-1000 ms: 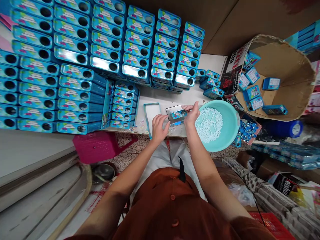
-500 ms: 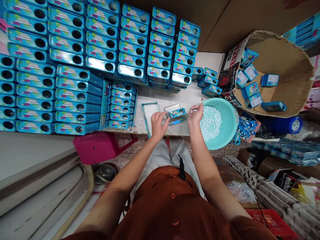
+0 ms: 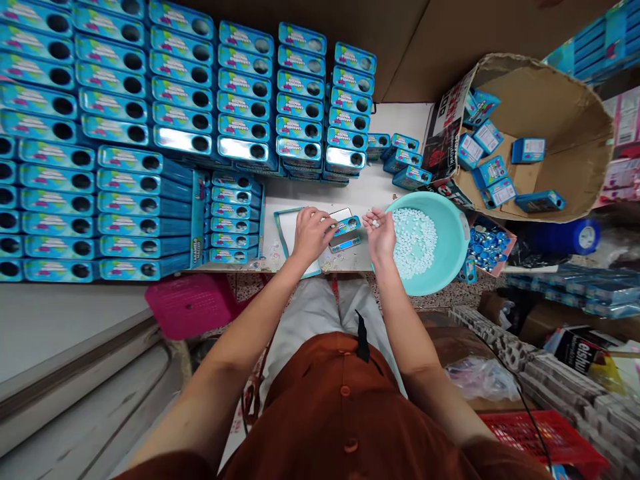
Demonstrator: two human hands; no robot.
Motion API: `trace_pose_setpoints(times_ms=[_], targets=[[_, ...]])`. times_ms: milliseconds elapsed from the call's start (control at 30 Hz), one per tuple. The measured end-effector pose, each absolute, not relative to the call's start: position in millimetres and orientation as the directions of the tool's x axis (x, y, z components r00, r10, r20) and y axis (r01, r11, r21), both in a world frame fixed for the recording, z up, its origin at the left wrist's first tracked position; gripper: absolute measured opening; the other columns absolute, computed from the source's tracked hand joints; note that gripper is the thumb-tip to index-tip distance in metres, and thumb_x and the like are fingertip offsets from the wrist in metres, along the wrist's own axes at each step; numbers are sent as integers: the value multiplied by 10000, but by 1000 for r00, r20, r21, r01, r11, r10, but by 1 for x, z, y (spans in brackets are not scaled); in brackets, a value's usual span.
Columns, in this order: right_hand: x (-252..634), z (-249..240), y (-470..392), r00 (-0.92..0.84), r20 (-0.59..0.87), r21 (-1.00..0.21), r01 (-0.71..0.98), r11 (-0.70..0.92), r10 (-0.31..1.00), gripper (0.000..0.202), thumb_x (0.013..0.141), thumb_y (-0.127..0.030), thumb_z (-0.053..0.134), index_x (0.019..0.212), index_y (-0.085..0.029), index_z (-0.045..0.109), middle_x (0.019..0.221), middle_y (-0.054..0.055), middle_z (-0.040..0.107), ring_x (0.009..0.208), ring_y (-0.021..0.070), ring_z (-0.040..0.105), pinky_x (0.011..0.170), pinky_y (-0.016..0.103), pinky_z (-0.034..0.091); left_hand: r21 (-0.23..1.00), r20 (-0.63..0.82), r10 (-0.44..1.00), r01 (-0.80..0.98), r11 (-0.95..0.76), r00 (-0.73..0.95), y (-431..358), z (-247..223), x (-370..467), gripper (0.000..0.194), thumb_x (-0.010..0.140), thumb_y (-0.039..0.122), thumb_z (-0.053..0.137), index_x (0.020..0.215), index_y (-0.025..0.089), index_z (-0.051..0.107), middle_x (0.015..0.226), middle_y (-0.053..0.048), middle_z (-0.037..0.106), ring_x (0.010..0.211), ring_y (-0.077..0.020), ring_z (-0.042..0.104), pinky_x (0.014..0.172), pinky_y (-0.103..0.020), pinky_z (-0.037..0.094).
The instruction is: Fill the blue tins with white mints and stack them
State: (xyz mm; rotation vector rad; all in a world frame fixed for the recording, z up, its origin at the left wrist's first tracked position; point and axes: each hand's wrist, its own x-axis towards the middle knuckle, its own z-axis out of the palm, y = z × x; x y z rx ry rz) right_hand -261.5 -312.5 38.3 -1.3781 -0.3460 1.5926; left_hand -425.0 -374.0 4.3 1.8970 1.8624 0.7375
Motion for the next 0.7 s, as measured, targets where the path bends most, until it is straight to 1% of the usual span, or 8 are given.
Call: trace_pose_setpoints(times_ms=[133,233,367,433,567,633,700], targets=[[-265,34,-311,105,-635,-706,-483,-519,766,351,910,-468,418,830,-184,609,795,29,620,789,124,627,828,284,518,619,105,994,784,-55,-13,-371,5,-429,135,854,349,588,893,263,686,900,-45,668,986,-264,480,940,-470,352],[-264,34,-309,108,-658,-683,-501,-531,745,333,910,-456,425,833,-185,602,831,38,632,828,133,634,876,305,511,633,105,994,772,-60,-9,-371,7,-428,133,862,338,579,877,257,684,884,-48,674,969,-259,492,924,-466,352],[-260,37,-311,80,-648,-683,-502,-532,757,367,922,-466,395,853,-177,610,890,54,649,876,139,643,910,320,499,650,130,991,758,-52,-43,-365,13,-415,164,869,366,569,852,249,683,869,-48,673,956,-251,498,910,-453,357],[-261,38,-313,73,-635,-695,-489,-527,769,402,925,-494,373,860,-178,613,894,56,654,886,144,646,915,329,497,655,131,991,752,-66,-27,-359,14,-405,172,867,379,570,851,252,684,871,-46,668,959,-250,499,908,-450,359],[-268,37,-315,76,-594,-737,-453,-503,801,459,916,-548,349,860,-180,618,871,54,662,881,150,649,913,336,495,657,126,992,750,-80,-5,-352,12,-392,198,850,388,591,975,263,681,957,-56,650,1003,-260,488,918,-447,363],[-271,35,-316,82,-564,-767,-420,-485,821,481,910,-567,341,863,-180,622,868,55,664,884,152,649,911,332,489,668,131,990,742,-54,-46,-356,11,-392,240,859,390,577,1041,262,666,988,-64,639,1023,-260,481,923,-437,370],[-274,33,-317,83,-532,-803,-367,-470,843,512,902,-593,324,867,-181,627,875,57,668,900,155,647,908,330,483,687,131,985,727,-9,-112,-364,12,-396,243,875,384,554,1055,260,659,993,-66,635,1031,-254,480,930,-429,373]])
